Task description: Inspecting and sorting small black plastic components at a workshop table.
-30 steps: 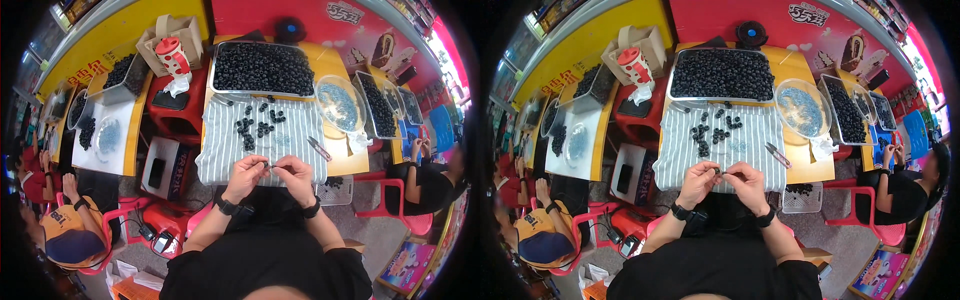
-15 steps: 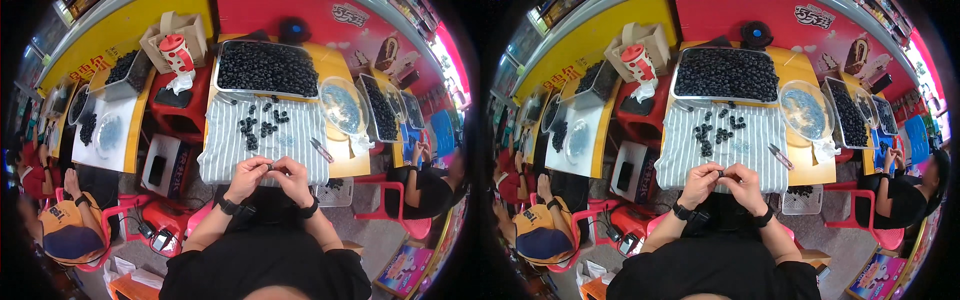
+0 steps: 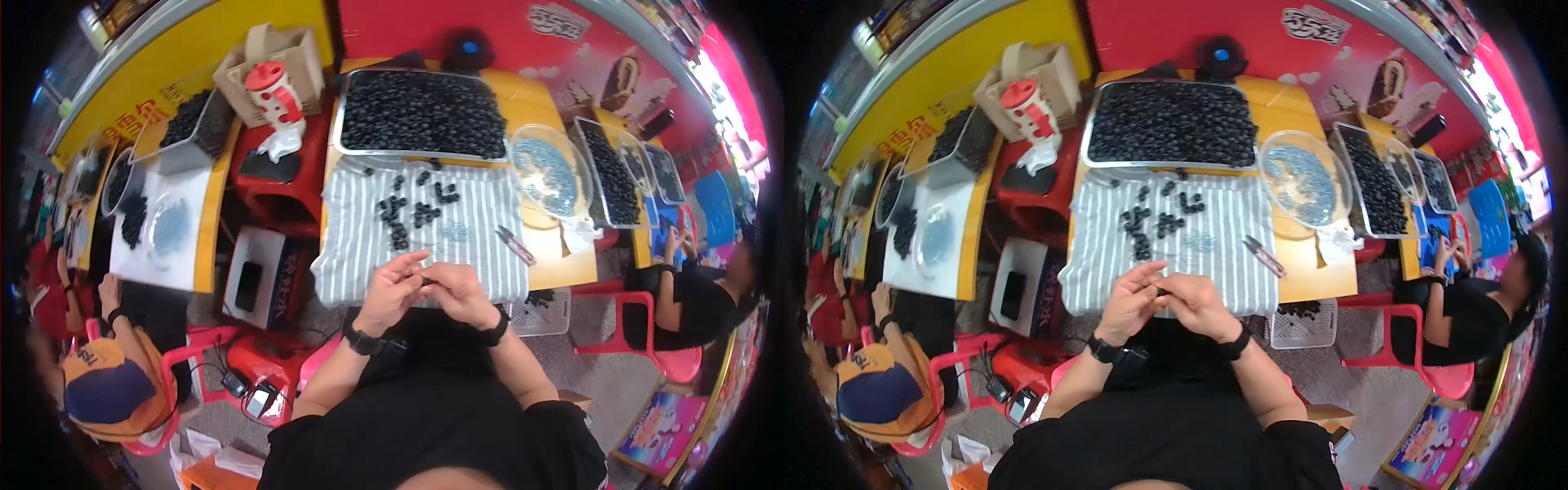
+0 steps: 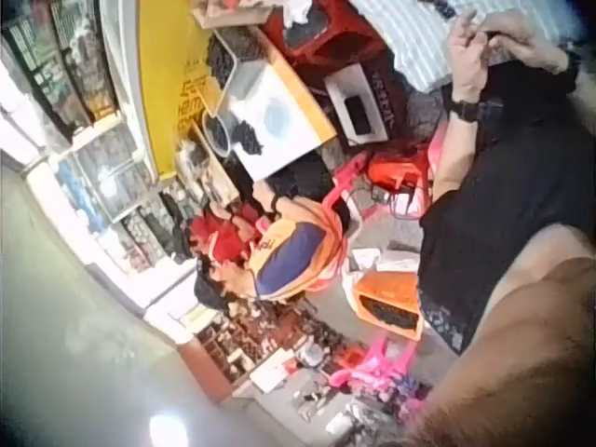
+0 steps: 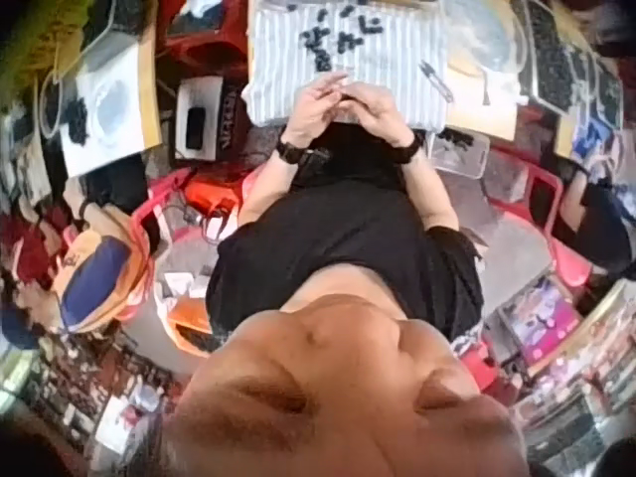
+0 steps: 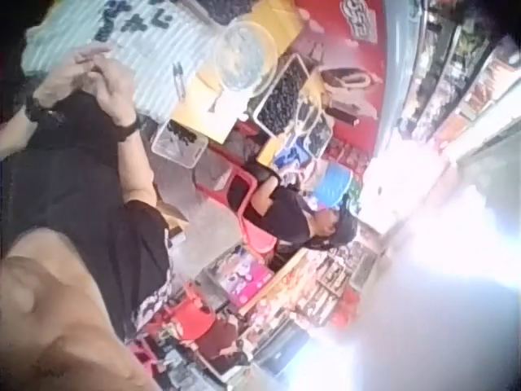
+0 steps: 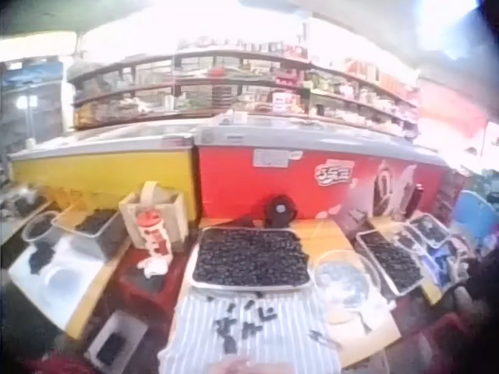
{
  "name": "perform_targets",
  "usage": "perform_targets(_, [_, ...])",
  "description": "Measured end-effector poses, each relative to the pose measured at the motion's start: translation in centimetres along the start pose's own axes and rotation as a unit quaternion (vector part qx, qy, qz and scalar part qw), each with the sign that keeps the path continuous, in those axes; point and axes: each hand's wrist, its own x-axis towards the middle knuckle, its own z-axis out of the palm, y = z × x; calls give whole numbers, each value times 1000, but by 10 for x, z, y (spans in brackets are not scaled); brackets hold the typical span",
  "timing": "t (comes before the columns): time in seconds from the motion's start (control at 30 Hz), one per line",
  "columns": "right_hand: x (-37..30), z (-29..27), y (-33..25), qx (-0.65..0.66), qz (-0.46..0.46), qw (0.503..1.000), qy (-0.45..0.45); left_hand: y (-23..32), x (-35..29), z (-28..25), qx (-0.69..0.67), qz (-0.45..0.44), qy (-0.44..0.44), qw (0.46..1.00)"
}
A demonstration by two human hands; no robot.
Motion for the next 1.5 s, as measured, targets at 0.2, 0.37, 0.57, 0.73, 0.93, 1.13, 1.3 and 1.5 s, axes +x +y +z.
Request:
perform_targets(0.2, [0, -1, -2, -13, 17, 1000, -2, -1, 1, -4, 5, 11, 2, 1000])
perform_targets(0.37, [-21, -42, 4, -40, 94, 991, 91, -6, 8, -5, 10, 11, -76, 997])
perform_targets(0.57, [-24, -218, 33, -307, 93, 875, 363, -4, 6, -8, 46, -1, -56, 997])
perform_targets(0.73, [-45, -273, 61, -441, 172, 811, 343, -8, 9, -8, 28, -1, -74, 997])
perform_targets(0.93, [10, -92, 21, -108, 170, 977, 68, -3, 4, -9, 58, 13, -106, 993])
perform_targets(1.13, [60, -2, 5, -244, 32, 963, -108, -2, -2, -17, 22, -10, -133, 991])
perform_targets(1.3, [71, 4, 26, -298, 39, 943, -143, 2, -1, -15, -18, -18, -124, 992])
perform_targets(1.5, [52, -11, 2, -150, 70, 986, -23, -3, 1, -11, -36, -11, -65, 997])
